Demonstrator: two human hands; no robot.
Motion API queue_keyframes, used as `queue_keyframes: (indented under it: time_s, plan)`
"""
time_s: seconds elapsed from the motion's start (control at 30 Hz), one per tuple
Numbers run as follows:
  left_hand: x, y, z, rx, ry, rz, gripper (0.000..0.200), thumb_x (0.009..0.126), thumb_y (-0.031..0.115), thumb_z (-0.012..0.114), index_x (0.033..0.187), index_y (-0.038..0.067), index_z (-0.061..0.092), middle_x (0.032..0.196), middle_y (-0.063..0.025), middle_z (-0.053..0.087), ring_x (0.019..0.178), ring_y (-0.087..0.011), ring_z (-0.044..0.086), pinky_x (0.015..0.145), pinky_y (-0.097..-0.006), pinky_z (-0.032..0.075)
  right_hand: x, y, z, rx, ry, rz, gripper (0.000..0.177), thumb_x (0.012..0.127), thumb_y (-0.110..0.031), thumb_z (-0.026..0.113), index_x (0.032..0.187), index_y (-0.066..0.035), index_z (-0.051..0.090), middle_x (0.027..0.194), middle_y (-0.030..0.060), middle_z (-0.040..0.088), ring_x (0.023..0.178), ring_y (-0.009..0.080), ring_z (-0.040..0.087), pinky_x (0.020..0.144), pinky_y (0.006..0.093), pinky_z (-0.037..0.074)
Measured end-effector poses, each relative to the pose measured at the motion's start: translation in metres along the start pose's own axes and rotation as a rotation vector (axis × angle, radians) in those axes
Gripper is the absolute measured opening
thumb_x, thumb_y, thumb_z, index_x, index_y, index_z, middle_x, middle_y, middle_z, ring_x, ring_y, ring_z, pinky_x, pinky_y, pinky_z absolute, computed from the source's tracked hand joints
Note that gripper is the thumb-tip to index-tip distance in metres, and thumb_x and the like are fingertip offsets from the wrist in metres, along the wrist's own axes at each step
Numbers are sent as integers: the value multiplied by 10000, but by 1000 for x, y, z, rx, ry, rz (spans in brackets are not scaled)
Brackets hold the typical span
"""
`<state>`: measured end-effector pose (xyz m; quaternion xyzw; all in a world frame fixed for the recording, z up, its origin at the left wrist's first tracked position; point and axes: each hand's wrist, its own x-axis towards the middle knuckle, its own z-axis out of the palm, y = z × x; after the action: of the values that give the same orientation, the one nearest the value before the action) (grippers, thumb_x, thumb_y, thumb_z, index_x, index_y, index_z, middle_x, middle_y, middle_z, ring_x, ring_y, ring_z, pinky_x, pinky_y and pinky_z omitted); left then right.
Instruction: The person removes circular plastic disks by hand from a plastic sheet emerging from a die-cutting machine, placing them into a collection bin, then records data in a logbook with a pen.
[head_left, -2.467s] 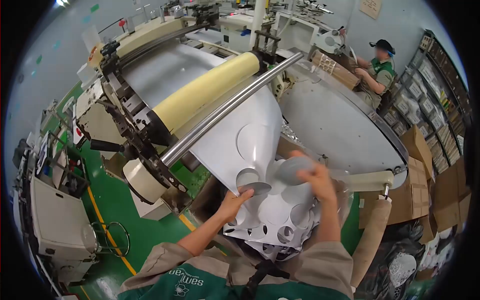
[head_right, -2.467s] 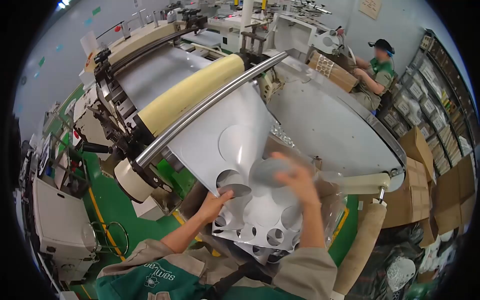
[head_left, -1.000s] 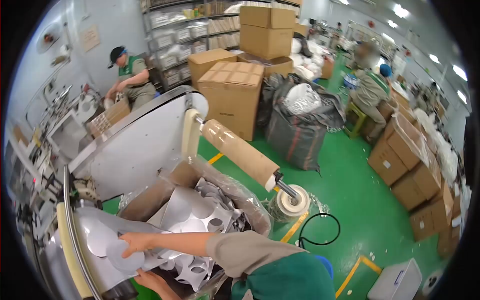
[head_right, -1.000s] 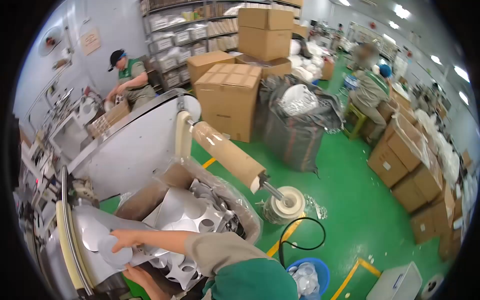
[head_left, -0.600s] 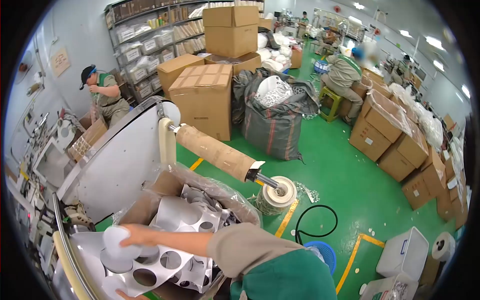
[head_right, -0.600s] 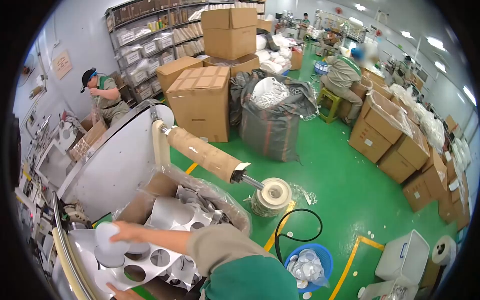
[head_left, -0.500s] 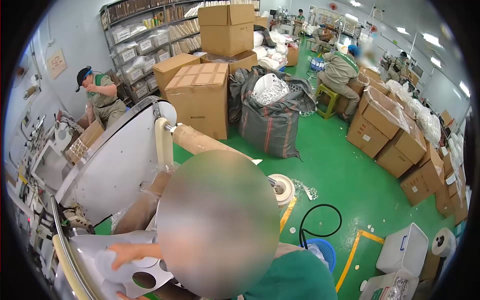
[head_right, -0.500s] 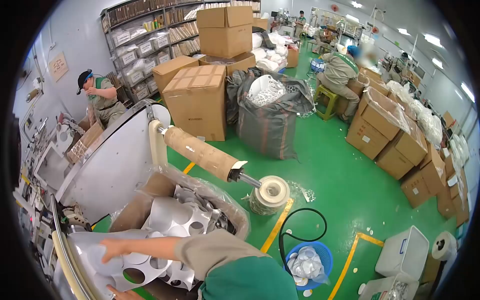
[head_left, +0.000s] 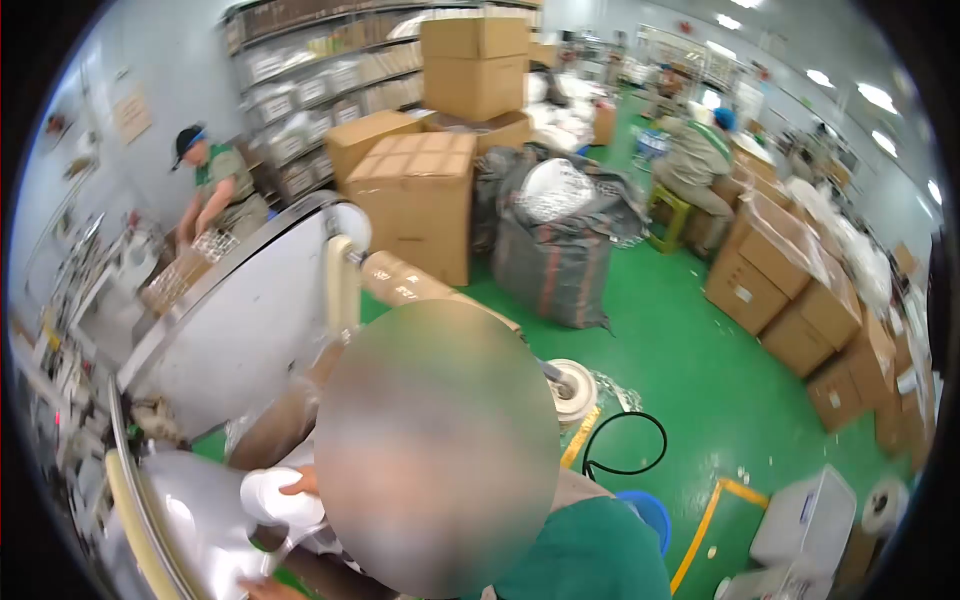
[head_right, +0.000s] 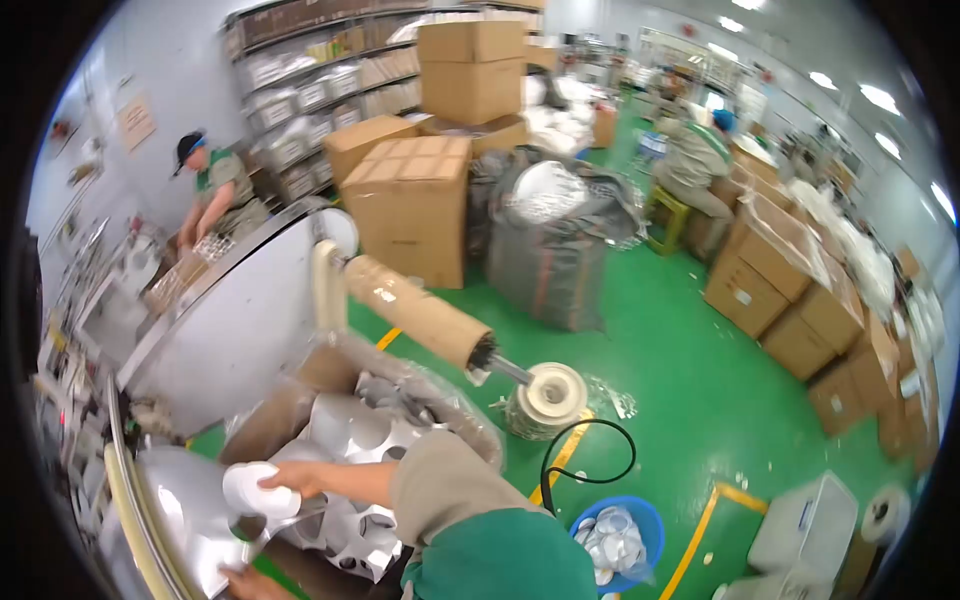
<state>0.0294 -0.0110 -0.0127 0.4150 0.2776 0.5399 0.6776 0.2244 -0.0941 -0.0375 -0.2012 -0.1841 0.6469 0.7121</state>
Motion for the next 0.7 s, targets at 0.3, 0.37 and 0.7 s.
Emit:
queue_keyframes:
  time_s: [0.3,0.37,0.7]
  plan:
    - [41,-17,-25,306,143,138,366,837,276,518,1001,-51,508,953,-180,537,847,-258,536,759,-367,451,-34,-67,8,-470,412,-386,484,805,-201,617,1230,-51,439,1122,97,520,1008,192,499,870,351,408]
    - [35,-4,-70,317,329,176,359,825,272,531,987,-48,518,930,-181,542,821,-263,541,736,-370,461,-42,-84,34,-456,348,-236,534,792,-203,625,1265,-65,419,1215,148,420,1080,231,416,942,372,331]
    - [-34,7,13,-116,244,-59,123,851,127,555,953,57,551,834,9,565,671,-35,500,575,-183,404,51,-2,71,-734,-104,251,426,744,-142,680,1082,67,526,1003,114,594,893,167,566,798,290,446]
